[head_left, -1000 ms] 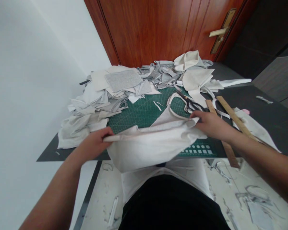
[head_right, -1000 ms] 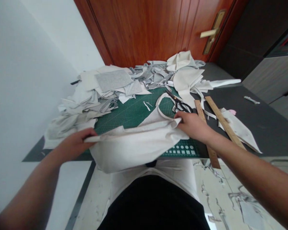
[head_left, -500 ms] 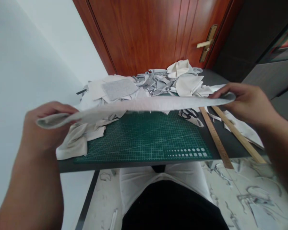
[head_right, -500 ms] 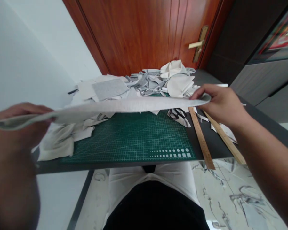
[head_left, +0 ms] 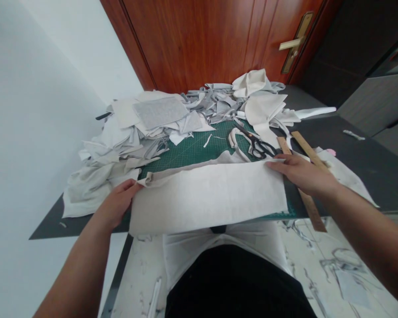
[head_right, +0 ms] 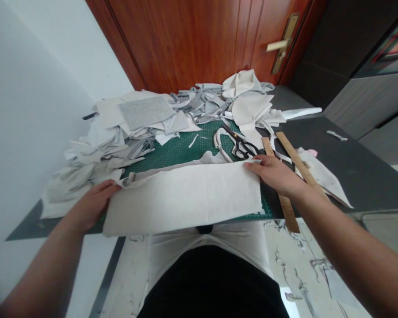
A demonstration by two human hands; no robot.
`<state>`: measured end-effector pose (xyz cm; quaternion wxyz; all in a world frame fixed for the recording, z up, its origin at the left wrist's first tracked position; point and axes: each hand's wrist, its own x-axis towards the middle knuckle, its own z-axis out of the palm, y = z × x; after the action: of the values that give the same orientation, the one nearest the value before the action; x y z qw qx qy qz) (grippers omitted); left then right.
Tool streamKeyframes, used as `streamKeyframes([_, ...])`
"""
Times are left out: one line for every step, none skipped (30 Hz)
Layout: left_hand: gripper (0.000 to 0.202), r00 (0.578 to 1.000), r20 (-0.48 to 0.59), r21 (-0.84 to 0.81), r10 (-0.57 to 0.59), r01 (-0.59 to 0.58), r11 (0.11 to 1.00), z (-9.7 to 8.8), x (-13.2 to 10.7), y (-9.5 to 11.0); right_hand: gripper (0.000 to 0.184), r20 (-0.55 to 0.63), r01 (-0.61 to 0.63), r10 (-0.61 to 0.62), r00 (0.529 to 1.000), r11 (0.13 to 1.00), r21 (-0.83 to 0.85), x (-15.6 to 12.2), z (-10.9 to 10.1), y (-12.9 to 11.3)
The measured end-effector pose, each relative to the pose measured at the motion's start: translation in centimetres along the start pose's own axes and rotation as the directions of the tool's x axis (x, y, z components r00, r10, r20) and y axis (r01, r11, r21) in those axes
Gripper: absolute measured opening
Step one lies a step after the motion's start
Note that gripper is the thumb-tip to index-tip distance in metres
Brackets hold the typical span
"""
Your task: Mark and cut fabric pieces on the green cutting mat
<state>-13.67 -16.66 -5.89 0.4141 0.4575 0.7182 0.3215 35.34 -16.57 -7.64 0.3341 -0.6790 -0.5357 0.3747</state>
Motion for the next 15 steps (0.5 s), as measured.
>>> streamKeyframes([0.031,1.000,-0.021,0.064,0.006,-0.005,0.998,0.2,0.2,0.0,0.047,0.006,-0.019,0.019,1.000,0.998,-0.062,0.5,0.7,0.1])
streamKeyframes([0.028,0.998,-0.051,0.122,0.019,-0.013,0.992,0.4,0.2,-0.1,0.046,0.020,-0.023,0.026,0.999,0.991,-0.132,0.8,1.2,0.3])
streamKeyframes([0.025,0.995,-0.095,0.173,0.034,-0.017,0.985,0.4,0.2,-0.1,0.044,0.030,-0.014,0.020,0.999,0.980,-0.199,1.1,1.5,0.3])
streamKeyframes([0.023,0.988,-0.147,0.215,0.047,-0.015,0.976,0.4,0.1,-0.1,0.042,0.024,0.008,-0.002,1.000,0.966,-0.257,1.3,1.6,0.3])
streamKeyframes([0.021,0.978,-0.204,0.249,0.053,-0.001,0.969,0.4,0.0,-0.1,0.041,0.005,0.024,-0.024,1.000,0.950,-0.310,1.4,1.8,0.3])
streamKeyframes([0.020,0.964,-0.259,0.270,0.052,0.020,0.963,0.3,0.0,-0.1,0.040,-0.024,0.027,-0.038,0.999,0.932,-0.362,1.6,1.8,0.1])
streamKeyframes([0.018,0.950,-0.309,0.284,0.049,0.043,0.958,0.2,0.1,-0.2,0.040,-0.052,0.024,-0.050,0.997,0.910,-0.415,1.8,2.0,-0.2])
streamKeyframes([0.016,0.936,-0.349,0.298,0.050,0.060,0.953,0.1,0.3,-0.4,0.040,-0.080,0.020,-0.065,0.995,0.882,-0.470,2.1,2.1,-0.5])
streamKeyframes([0.015,0.924,-0.378,0.325,0.062,0.069,0.943,0.0,0.5,-0.6,0.040,-0.104,0.017,-0.083,0.991,0.852,-0.523,2.3,2.4,-0.8])
streamKeyframes([0.015,0.913,-0.398,0.368,0.086,0.073,0.927,-0.1,0.7,-0.8,0.040,-0.121,0.014,-0.100,0.988,0.824,-0.566,2.6,2.7,-1.0])
streamKeyframes([0.015,0.905,-0.408,0.423,0.118,0.074,0.903,-0.2,0.9,-0.9,0.041,-0.135,0.013,-0.116,0.984,0.804,-0.595,2.8,3.1,-1.3])
streamKeyframes([0.018,0.896,-0.412,0.486,0.162,0.066,0.872,-0.3,0.9,-1.1,0.041,-0.157,0.013,-0.138,0.978,0.791,-0.611,2.9,3.5,-1.6])
streamKeyframes([0.025,0.883,-0.412,0.553,0.224,0.047,0.832,-0.3,0.6,-1.2,0.043,-0.188,0.024,-0.178,0.966,0.785,-0.619,2.8,3.9,-1.8])
streamKeyframes([0.035,0.861,-0.403,0.625,0.310,0.011,0.781,-0.3,0.2,-1.1,0.048,-0.221,0.052,-0.242,0.945,0.776,-0.628,2.5,4.4,-2.0])
streamKeyframes([0.043,0.830,-0.374,0.699,0.414,-0.042,0.714,-0.2,-0.4,-1.1,0.052,-0.239,0.108,-0.333,0.912,0.758,-0.643,1.9,4.8,-2.3])
